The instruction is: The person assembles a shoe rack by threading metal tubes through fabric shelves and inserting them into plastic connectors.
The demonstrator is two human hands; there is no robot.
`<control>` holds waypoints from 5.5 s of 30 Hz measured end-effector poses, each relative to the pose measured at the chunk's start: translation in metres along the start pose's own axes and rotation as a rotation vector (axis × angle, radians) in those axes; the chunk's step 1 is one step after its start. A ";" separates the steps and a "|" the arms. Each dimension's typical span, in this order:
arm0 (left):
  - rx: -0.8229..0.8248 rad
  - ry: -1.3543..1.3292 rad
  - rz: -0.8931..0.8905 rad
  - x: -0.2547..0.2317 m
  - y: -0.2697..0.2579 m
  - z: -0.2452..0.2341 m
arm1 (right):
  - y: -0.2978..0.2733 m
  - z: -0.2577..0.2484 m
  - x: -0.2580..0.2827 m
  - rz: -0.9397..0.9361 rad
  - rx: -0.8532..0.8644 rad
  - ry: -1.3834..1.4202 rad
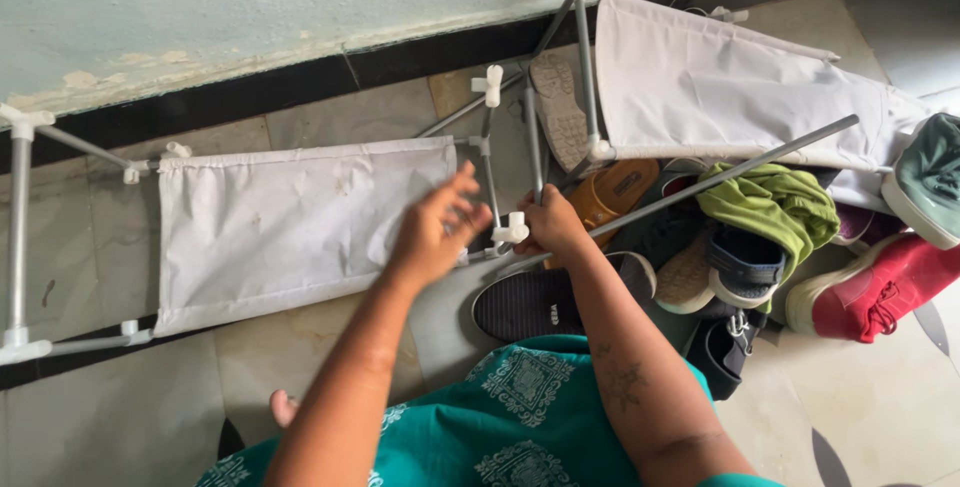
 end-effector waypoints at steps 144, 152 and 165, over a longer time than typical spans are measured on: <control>-0.217 0.353 0.109 -0.062 -0.047 0.103 | -0.071 -0.022 0.050 -0.277 0.180 0.071; -0.195 0.338 0.076 -0.063 -0.047 0.101 | -0.070 -0.020 0.049 -0.285 0.192 0.086; -0.203 0.308 0.076 -0.067 -0.045 0.091 | -0.060 -0.020 0.047 -0.344 0.093 -0.002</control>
Point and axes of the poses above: each hand's wrist, its own y-axis towards the middle knuckle, its own z-axis out of the palm, x = y × z, the point moved 1 cm from there along y, towards the middle knuckle, and after that the axes turned 12 degrees about z, right-handed, at the moved point
